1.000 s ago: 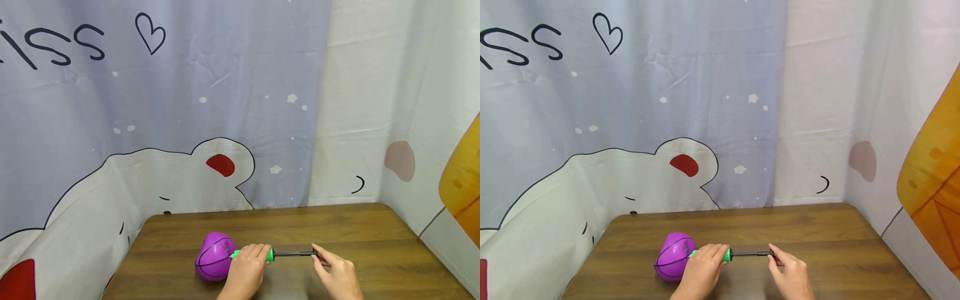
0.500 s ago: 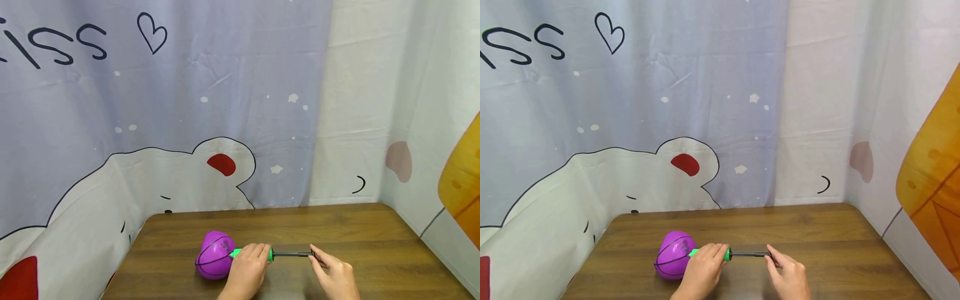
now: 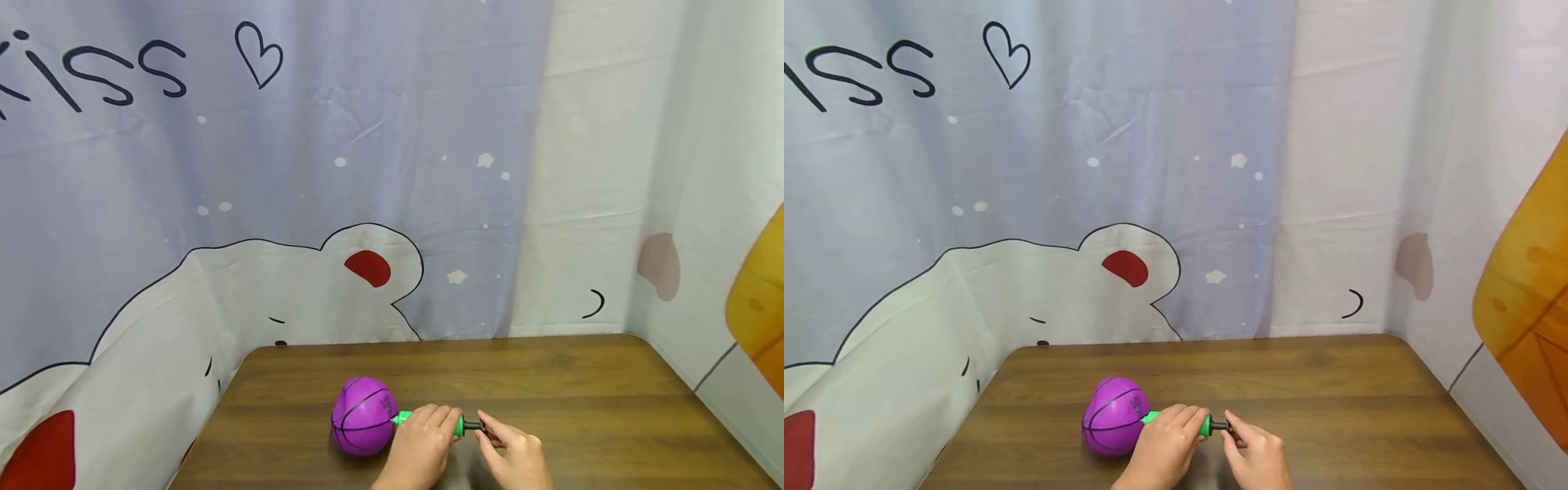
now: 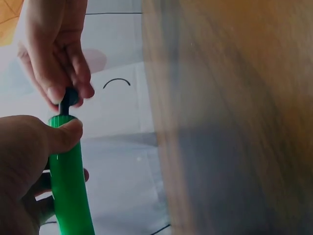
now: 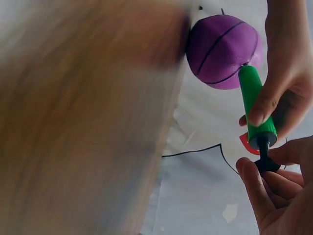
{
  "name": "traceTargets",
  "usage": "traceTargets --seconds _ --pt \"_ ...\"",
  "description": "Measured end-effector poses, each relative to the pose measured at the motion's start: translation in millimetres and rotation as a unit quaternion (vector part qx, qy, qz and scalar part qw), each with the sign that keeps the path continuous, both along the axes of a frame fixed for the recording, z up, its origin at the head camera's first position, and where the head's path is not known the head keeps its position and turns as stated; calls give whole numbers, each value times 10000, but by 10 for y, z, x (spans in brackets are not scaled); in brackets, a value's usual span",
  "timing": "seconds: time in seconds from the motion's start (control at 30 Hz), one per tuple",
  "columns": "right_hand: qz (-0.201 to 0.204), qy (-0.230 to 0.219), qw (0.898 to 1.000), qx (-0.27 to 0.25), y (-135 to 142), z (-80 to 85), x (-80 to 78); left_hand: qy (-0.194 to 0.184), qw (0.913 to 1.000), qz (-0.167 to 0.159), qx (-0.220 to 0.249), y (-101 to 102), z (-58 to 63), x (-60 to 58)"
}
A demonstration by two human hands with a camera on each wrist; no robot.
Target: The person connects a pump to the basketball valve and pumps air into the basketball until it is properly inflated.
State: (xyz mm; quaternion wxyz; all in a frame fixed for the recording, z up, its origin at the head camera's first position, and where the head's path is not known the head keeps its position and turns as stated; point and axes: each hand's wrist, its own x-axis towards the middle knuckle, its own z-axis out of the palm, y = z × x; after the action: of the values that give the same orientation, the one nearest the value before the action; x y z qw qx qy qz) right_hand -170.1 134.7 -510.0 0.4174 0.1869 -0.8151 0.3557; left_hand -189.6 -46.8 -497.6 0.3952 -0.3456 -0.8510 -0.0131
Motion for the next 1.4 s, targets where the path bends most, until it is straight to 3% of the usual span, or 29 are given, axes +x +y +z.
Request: traceTargets --seconds 0.17,0.33,0.47,0.8,1.1,1.27,1.4 --pt "-265 45 9994 202 183 58 -7 -279 9995 -33 142 -87 22 -14" --pt "-727 -161 9970 233 398 165 11 -204 9992 13 333 -190 62 -51" --pt "-877 -471 9949 136 486 233 31 -141 9991 2 399 -227 88 -69" --pt "-743 -610 9953 116 472 214 47 -31 9995 36 317 -230 95 -62" --pt "-557 110 9968 568 173 123 -21 340 9992 171 140 -63 36 -47" --pt "-323 -40 9981 526 19 67 -10 89 9993 230 -265 27 13 12" --pt "-63 -263 9991 314 14 77 7 -169 9995 71 -260 0 8 13"
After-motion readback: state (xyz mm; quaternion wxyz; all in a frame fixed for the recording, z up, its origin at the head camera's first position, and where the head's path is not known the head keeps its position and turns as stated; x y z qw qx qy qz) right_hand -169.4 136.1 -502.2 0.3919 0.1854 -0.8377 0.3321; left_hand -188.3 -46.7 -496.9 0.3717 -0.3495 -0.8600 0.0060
